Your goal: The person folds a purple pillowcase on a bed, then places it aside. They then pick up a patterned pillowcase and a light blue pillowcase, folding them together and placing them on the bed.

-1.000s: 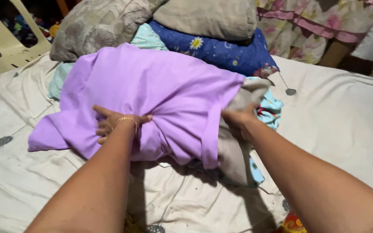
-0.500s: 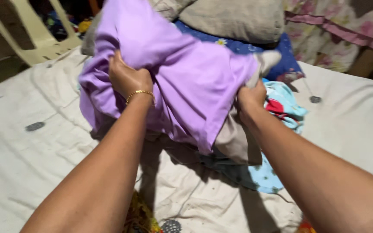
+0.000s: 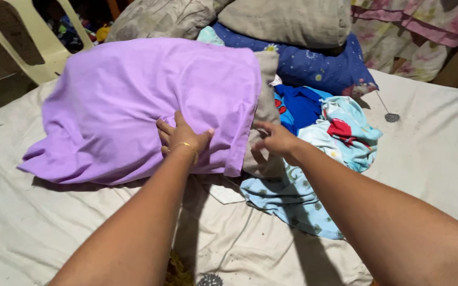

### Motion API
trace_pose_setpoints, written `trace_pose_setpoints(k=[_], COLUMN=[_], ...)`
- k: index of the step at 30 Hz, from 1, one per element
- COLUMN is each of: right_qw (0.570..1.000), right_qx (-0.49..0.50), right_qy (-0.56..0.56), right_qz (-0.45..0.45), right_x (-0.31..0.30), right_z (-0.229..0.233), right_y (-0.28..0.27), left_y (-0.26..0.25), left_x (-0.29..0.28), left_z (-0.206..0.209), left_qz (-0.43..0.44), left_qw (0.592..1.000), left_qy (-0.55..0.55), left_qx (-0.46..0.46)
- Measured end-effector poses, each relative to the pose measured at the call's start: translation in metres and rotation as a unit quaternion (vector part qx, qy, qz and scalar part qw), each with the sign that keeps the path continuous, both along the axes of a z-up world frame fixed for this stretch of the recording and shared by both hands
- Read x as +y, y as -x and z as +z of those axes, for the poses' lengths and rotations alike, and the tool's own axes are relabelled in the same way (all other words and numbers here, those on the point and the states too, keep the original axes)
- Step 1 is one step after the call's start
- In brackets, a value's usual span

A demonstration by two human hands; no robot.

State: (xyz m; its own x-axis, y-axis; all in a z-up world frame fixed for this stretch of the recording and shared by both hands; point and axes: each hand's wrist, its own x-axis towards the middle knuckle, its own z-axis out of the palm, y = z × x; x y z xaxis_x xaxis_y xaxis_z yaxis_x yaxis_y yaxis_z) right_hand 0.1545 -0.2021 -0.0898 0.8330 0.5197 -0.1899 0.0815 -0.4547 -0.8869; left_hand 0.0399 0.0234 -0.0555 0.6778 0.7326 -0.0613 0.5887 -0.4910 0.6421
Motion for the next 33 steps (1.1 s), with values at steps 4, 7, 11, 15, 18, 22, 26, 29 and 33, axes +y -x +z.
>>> trace_pose_setpoints(k=[4,7,11,15,18,22,26,29,33], right_qw=[0.995,0.988,0.982,0.977,0.963,0.926,0.929,0.927,0.935], right_qx=[0.004,0.056,0.049,0.007,0.05,0.164,0.233,0.262,0.293], right_qy=[0.08,0.074,0.027,-0.125,-0.19,-0.316,-0.28,-0.249,-0.181], right_qz=[-0.065,-0.127,-0.178,-0.175,-0.187,-0.128,-0.072,-0.102,-0.085], right_x=[-0.02,-0.021,-0.022,-0.038,-0.041,-0.021,-0.033,-0.038,-0.058], right_z=[0.002,-0.001,-0.03,-0.047,-0.039,-0.02,-0.009,-0.024,-0.029], right_y=[0.024,0.045,0.033,0.003,-0.002,0.001,0.008,0.01,0.007], left_y=[0.013,0.023,0.025,0.017,0.013,0.007,0.006,0.002,-0.012], left_x=[-0.036,-0.062,-0.085,-0.083,-0.09,-0.133,-0.136,-0.134,-0.122], left_z=[0.008,0.006,-0.01,-0.027,-0.024,-0.01,-0.003,-0.007,-0.005], left_qz=[-0.023,-0.134,-0.178,-0.153,-0.165,-0.226,-0.291,-0.317,-0.25], left_qw=[0.983,0.973,0.974,0.977,0.979,0.944,0.933,0.934,0.925], left_qy=[-0.168,-0.174,-0.142,-0.141,-0.069,0.043,0.032,-0.042,-0.205], left_qx=[-0.068,-0.074,0.0,-0.048,-0.102,-0.236,-0.209,-0.159,-0.198])
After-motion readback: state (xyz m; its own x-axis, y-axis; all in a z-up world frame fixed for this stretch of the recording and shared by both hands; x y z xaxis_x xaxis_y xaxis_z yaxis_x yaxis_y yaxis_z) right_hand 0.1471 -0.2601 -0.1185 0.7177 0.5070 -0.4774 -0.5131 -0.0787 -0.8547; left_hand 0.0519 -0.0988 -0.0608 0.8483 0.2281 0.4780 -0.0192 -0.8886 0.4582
